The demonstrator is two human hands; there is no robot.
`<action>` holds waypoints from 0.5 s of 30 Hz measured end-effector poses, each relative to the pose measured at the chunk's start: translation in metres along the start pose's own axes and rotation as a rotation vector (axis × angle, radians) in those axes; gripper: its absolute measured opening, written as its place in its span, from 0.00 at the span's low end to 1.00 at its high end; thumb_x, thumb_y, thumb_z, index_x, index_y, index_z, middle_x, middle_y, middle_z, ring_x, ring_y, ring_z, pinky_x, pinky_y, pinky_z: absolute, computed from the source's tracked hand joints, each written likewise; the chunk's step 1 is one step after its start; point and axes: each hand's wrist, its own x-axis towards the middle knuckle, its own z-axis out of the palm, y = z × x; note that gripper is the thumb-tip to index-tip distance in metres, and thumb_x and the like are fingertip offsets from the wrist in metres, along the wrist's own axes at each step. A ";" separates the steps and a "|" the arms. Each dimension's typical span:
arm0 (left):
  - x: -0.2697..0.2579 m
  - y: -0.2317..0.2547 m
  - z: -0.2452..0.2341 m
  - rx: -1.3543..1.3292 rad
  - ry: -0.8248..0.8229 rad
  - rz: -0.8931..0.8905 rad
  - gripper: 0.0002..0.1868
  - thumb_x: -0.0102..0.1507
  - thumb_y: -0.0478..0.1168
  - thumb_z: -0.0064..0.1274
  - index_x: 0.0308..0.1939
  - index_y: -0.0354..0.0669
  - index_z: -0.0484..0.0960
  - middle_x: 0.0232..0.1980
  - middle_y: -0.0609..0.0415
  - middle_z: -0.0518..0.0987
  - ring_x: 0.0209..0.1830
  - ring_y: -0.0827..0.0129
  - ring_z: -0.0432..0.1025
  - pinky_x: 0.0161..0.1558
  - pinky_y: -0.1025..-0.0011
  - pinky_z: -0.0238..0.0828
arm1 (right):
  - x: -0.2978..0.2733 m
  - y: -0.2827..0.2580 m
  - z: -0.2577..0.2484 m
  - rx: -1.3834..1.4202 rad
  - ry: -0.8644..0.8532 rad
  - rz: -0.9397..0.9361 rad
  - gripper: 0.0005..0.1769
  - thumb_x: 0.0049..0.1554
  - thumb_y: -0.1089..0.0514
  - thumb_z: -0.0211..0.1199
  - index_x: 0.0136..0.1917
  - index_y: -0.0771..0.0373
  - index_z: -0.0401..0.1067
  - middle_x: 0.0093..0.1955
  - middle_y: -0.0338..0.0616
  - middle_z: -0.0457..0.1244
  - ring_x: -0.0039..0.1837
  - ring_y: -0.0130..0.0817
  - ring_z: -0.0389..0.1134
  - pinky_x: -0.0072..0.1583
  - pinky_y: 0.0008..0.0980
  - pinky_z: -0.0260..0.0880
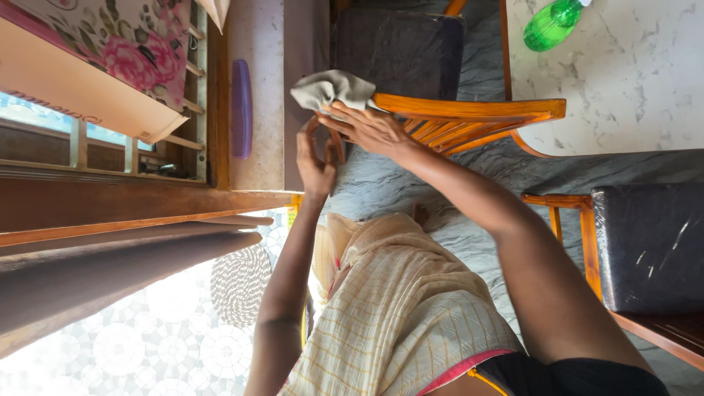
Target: The person wipes a wooden chair with a cloth, cleaning the seat, backrest, and legs. They move around the chair to clean all sides, including the underside of the seat and the legs.
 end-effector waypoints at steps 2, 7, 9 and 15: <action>0.002 0.008 0.023 -0.073 -0.030 0.027 0.21 0.72 0.35 0.52 0.68 0.37 0.69 0.64 0.40 0.78 0.64 0.52 0.75 0.65 0.60 0.72 | -0.042 0.022 0.000 -0.039 -0.052 -0.080 0.33 0.72 0.47 0.32 0.88 0.47 0.36 0.89 0.39 0.35 0.88 0.30 0.27 0.82 0.50 0.08; -0.006 0.036 0.090 -0.008 -0.450 -0.518 0.26 0.68 0.49 0.55 0.66 0.40 0.73 0.52 0.38 0.84 0.48 0.49 0.77 0.51 0.58 0.72 | -0.151 0.088 -0.034 0.278 -0.291 -0.096 0.32 0.71 0.48 0.37 0.86 0.53 0.51 0.85 0.38 0.49 0.85 0.26 0.45 0.83 0.39 0.30; -0.019 0.038 0.124 -0.209 -0.629 -0.759 0.30 0.68 0.53 0.54 0.69 0.40 0.70 0.55 0.41 0.81 0.50 0.53 0.72 0.53 0.57 0.67 | -0.170 0.094 -0.056 0.526 -0.364 0.042 0.32 0.69 0.57 0.49 0.85 0.56 0.53 0.81 0.44 0.54 0.82 0.32 0.52 0.81 0.41 0.43; -0.053 0.018 0.212 -0.983 -0.607 -0.666 0.22 0.70 0.49 0.55 0.61 0.37 0.77 0.58 0.53 0.81 0.60 0.72 0.70 0.65 0.64 0.62 | -0.200 0.085 -0.094 1.134 -0.208 0.796 0.36 0.60 0.65 0.52 0.80 0.61 0.53 0.76 0.50 0.62 0.68 0.43 0.61 0.67 0.48 0.62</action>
